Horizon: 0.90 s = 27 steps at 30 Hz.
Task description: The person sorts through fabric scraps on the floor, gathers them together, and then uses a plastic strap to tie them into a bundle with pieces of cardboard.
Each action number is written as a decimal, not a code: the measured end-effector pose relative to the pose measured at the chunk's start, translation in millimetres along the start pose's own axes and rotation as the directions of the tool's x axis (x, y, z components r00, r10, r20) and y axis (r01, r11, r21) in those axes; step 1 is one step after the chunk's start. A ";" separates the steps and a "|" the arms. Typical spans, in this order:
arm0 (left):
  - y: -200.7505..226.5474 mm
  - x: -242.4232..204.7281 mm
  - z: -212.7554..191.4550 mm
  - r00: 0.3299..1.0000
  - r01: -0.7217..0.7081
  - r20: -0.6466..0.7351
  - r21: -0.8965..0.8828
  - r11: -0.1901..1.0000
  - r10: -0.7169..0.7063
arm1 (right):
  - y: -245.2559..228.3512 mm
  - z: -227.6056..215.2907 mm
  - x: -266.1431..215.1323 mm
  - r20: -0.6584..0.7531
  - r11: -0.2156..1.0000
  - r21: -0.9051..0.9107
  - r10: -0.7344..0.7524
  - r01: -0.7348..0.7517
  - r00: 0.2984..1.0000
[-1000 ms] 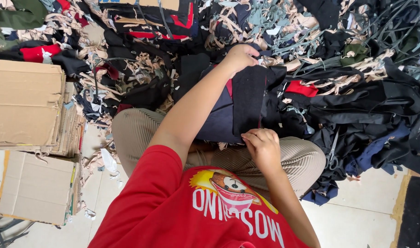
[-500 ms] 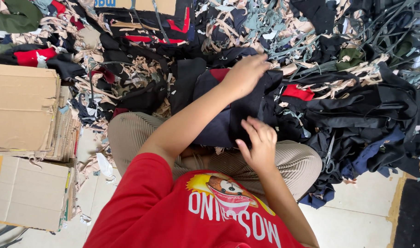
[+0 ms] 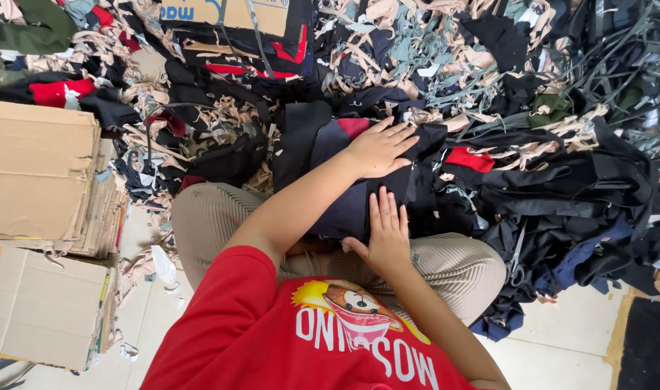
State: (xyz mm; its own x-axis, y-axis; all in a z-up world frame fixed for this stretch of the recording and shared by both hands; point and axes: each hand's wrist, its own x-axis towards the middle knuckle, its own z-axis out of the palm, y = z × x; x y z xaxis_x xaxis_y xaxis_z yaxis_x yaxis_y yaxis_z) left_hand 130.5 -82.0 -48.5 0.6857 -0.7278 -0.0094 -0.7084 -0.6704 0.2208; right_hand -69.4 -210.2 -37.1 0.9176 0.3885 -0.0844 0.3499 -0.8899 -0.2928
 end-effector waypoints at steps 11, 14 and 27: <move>-19.7 -38.5 -55.0 0.874 0.062 -0.450 -0.271 0.961 -0.183 | 74.6 -112.8 163.6 -0.478 0.977 0.090 -0.128 0.193 0.869; -25.4 -21.2 -48.1 0.833 -0.063 -0.504 -0.496 0.866 -0.228 | 76.8 -109.4 222.5 -0.456 0.974 0.152 -0.080 0.167 0.886; -106.8 39.1 -96.7 0.877 0.229 -0.082 -0.794 0.563 -0.473 | 279.9 -52.8 493.7 -0.276 0.751 0.474 0.622 -0.459 0.732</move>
State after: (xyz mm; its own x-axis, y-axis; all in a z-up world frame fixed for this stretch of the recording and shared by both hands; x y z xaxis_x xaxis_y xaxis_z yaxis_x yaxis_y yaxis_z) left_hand 249.2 -24.9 21.9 0.9502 -0.3098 -0.0325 -0.1091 -0.4287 0.8968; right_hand 491.6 -280.1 -110.5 0.9420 -0.3351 0.0194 -0.2479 -0.7335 -0.6329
